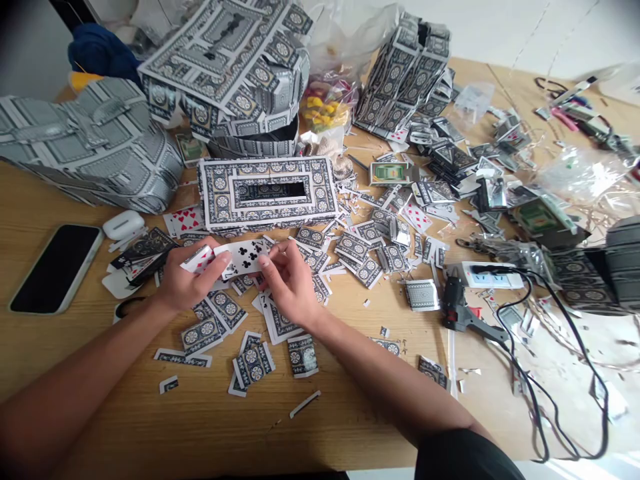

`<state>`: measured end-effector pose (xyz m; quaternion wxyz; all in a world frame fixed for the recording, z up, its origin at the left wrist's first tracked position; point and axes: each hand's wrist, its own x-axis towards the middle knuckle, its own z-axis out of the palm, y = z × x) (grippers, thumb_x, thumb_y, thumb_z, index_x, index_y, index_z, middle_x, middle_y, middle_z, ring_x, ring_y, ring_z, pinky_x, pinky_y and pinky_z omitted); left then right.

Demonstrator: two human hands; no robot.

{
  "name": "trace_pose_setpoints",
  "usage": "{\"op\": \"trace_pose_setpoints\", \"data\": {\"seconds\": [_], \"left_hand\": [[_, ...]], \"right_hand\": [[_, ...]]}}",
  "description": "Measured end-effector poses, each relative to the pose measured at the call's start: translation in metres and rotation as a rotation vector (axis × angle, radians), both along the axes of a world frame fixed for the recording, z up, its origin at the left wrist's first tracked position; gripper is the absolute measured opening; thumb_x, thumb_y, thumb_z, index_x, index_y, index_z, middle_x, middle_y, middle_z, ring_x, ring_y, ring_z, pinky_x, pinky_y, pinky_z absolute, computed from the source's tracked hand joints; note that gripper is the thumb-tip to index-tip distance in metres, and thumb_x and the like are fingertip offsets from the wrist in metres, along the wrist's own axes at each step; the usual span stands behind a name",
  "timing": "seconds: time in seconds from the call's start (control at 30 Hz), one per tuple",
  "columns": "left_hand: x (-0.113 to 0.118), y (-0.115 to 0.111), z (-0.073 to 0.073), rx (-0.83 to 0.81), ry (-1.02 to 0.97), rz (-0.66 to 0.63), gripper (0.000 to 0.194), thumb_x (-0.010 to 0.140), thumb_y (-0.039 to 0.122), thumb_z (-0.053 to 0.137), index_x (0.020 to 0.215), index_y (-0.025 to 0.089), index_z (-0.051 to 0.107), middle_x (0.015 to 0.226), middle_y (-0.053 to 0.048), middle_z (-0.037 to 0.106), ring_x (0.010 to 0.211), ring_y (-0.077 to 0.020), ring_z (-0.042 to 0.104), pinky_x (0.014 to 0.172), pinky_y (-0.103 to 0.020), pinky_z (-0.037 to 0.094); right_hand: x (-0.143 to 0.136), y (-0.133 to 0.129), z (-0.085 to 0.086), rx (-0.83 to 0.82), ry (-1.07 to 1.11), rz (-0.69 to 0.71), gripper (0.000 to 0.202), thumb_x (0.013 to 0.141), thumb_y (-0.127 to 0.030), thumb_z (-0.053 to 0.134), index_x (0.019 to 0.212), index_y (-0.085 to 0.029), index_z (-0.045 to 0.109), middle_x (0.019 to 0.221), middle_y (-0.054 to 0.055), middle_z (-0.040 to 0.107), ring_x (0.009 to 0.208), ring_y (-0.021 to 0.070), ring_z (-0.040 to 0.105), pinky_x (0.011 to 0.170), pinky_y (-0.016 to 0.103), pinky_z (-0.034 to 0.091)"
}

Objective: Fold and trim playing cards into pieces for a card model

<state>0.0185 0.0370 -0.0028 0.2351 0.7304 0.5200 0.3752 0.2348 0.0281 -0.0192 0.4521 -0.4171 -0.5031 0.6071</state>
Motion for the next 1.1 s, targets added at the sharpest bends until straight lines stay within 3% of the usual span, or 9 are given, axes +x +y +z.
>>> {"op": "trace_pose_setpoints", "data": {"seconds": [0.1, 0.33, 0.5, 0.6, 0.83, 0.97, 1.1], "left_hand": [[0.001, 0.001, 0.001, 0.017, 0.024, -0.007, 0.027, 0.098, 0.030, 0.061, 0.074, 0.022, 0.054, 0.055, 0.006, 0.055, 0.048, -0.0098, 0.045, 0.051, -0.024, 0.039], [-0.002, 0.001, -0.002, 0.037, -0.016, -0.146, 0.030, 0.096, 0.033, 0.069, 0.073, 0.021, 0.052, 0.060, 0.005, 0.054, 0.054, -0.0096, 0.046, 0.054, -0.025, 0.040], [-0.007, 0.000, -0.003, -0.089, -0.139, -0.242, 0.023, 0.100, 0.033, 0.061, 0.080, 0.021, 0.058, 0.063, 0.004, 0.055, 0.054, -0.0105, 0.046, 0.053, -0.026, 0.038], [-0.007, 0.000, -0.002, -0.138, -0.186, -0.221, 0.024, 0.100, 0.034, 0.060, 0.080, 0.021, 0.059, 0.060, 0.005, 0.055, 0.052, -0.0098, 0.046, 0.051, -0.026, 0.037], [0.001, 0.002, 0.000, -0.089, -0.089, -0.148, 0.026, 0.096, 0.036, 0.069, 0.077, 0.021, 0.059, 0.060, 0.006, 0.055, 0.051, -0.0087, 0.047, 0.053, -0.024, 0.040], [0.000, 0.001, -0.001, -0.068, -0.081, -0.137, 0.027, 0.094, 0.035, 0.072, 0.075, 0.021, 0.058, 0.057, 0.007, 0.053, 0.049, -0.0082, 0.045, 0.051, -0.024, 0.039], [-0.004, 0.001, -0.002, -0.057, -0.117, -0.126, 0.017, 0.097, 0.031, 0.060, 0.083, 0.021, 0.064, 0.069, 0.002, 0.064, 0.059, -0.0130, 0.055, 0.061, -0.028, 0.047]], "right_hand": [[0.002, 0.000, 0.001, 0.036, -0.035, 0.013, 0.033, 0.102, -0.056, 0.062, 0.098, -0.027, 0.048, 0.080, -0.004, 0.055, 0.063, 0.0143, 0.062, 0.057, 0.031, 0.060], [0.000, 0.000, -0.007, 0.089, -0.070, 0.033, 0.030, 0.095, -0.046, 0.077, 0.096, -0.025, 0.057, 0.080, -0.002, 0.062, 0.064, 0.0138, 0.063, 0.058, 0.030, 0.053], [0.000, 0.002, -0.012, 0.118, -0.170, -0.054, 0.031, 0.091, -0.046, 0.082, 0.098, -0.025, 0.061, 0.083, -0.001, 0.064, 0.064, 0.0127, 0.058, 0.057, 0.029, 0.049], [0.000, 0.003, -0.011, 0.134, -0.200, -0.058, 0.031, 0.090, -0.047, 0.083, 0.097, -0.024, 0.062, 0.080, -0.002, 0.063, 0.064, 0.0126, 0.054, 0.057, 0.029, 0.046], [0.002, 0.001, -0.005, 0.179, -0.184, 0.005, 0.026, 0.095, -0.044, 0.078, 0.096, -0.023, 0.062, 0.081, -0.002, 0.062, 0.063, 0.0114, 0.051, 0.057, 0.029, 0.041], [0.002, 0.001, -0.006, 0.159, -0.151, 0.042, 0.032, 0.088, -0.043, 0.085, 0.099, -0.023, 0.062, 0.082, -0.003, 0.064, 0.063, 0.0111, 0.053, 0.057, 0.027, 0.043], [0.001, 0.001, -0.007, 0.139, -0.138, 0.030, 0.031, 0.089, -0.039, 0.084, 0.098, -0.023, 0.059, 0.083, -0.003, 0.065, 0.065, 0.0114, 0.057, 0.058, 0.027, 0.045]]}}
